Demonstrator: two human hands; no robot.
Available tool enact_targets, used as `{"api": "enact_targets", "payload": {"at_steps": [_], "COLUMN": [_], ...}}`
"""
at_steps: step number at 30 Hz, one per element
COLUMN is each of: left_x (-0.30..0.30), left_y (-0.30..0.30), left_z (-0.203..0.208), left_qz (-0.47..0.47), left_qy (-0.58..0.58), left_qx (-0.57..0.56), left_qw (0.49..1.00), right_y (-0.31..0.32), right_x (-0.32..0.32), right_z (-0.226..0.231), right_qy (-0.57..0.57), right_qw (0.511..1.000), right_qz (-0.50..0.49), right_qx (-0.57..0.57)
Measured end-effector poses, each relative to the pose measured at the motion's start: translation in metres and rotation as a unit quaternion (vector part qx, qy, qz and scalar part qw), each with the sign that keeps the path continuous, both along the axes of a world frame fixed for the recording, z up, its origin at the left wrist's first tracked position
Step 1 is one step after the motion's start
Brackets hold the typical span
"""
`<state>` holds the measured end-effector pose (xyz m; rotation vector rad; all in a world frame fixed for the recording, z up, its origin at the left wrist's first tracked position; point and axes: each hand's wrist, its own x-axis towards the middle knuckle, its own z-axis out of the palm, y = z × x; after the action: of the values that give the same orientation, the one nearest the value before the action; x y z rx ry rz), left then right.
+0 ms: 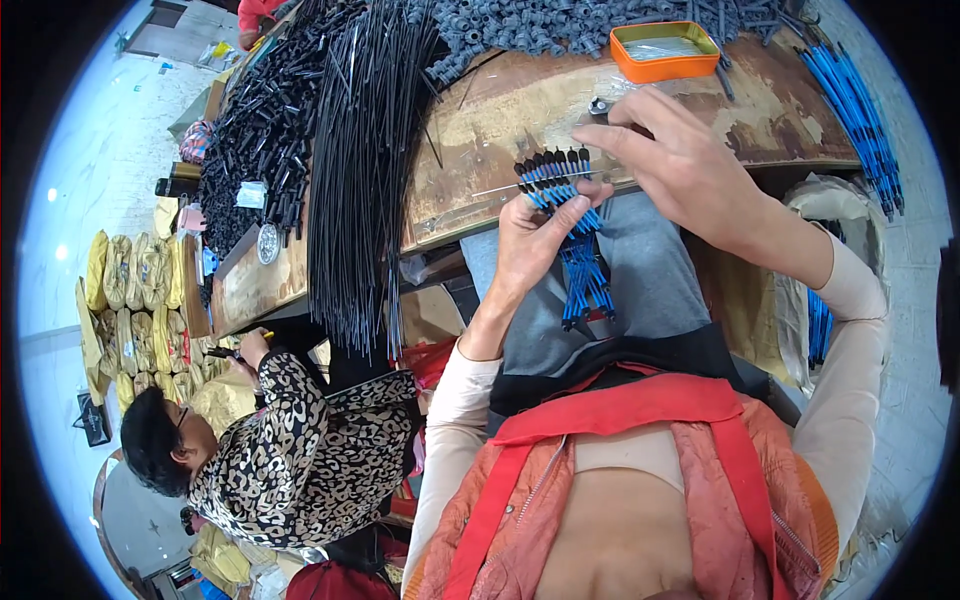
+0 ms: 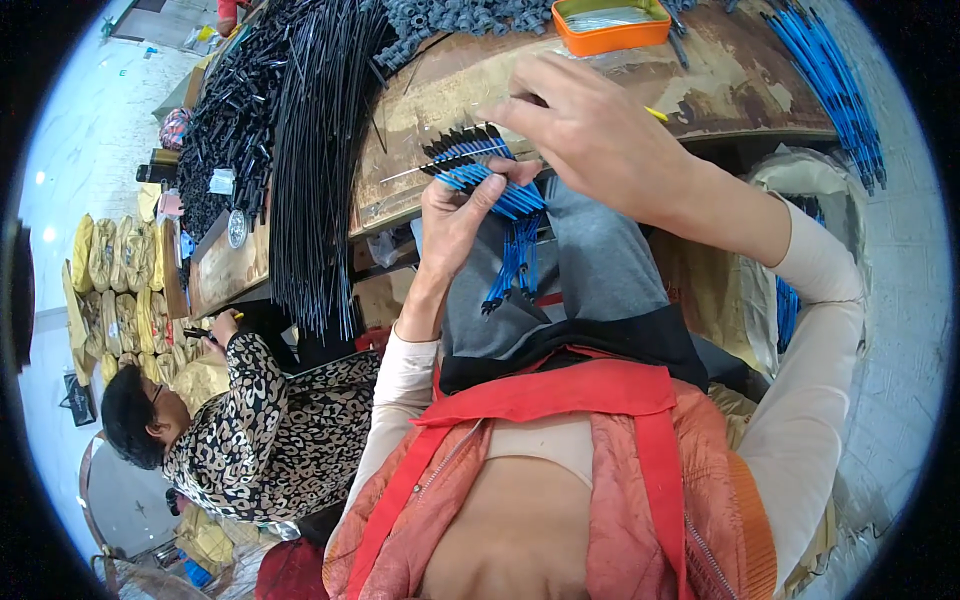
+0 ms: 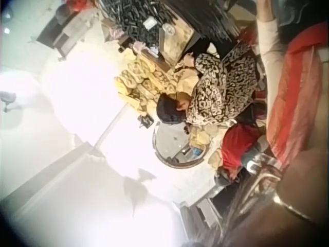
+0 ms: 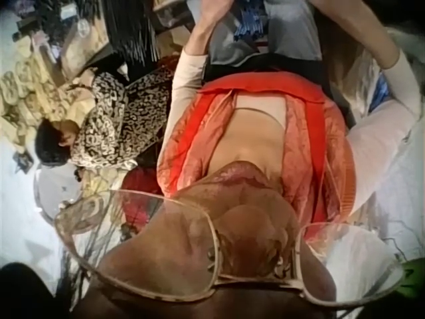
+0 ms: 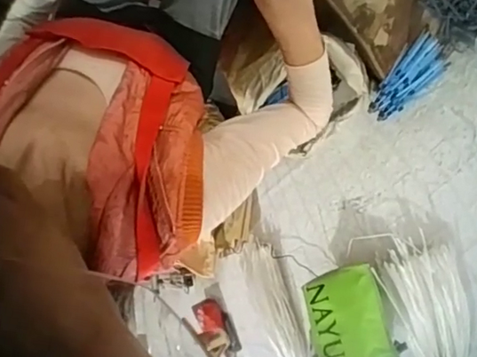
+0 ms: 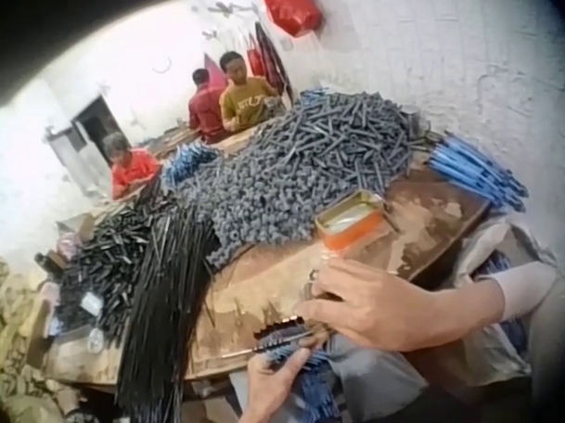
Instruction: The recorder bundles blue and black wires together using a clamping tool and organizes them into boxes.
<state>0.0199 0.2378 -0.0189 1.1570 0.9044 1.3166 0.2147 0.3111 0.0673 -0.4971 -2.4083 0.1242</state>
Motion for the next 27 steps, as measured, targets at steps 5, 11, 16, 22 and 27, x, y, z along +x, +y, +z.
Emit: {"api": "enact_targets", "payload": {"at_steps": [5,11,16,22,27], "left_x": [0.001,0.000,0.000,-0.002,-0.004], "left_y": [-0.001,0.000,0.001,-0.001,0.001], "left_z": [0.002,0.000,0.000,0.004,0.000], "left_qz": [0.002,0.004,0.001,0.000,-0.013], "left_qy": [-0.006,-0.020,-0.036,-0.002,-0.023], "left_qx": [0.004,-0.012,-0.020,-0.005,-0.019], "left_qw": [1.000,1.000,0.999,1.000,0.999], "right_y": [-0.001,0.001,0.001,0.006,0.008], "right_x": [-0.002,-0.003,-0.003,-0.006,-0.008], "right_z": [-0.003,-0.002,-0.008,-0.012,-0.017], "right_qy": [0.003,0.021,0.046,0.057,0.072], "right_qw": [1.000,1.000,0.997,0.995,0.990], "right_qz": [0.000,0.016,0.016,0.030,0.048], "right_qx": [0.025,-0.009,-0.062,-0.080,-0.113]}}
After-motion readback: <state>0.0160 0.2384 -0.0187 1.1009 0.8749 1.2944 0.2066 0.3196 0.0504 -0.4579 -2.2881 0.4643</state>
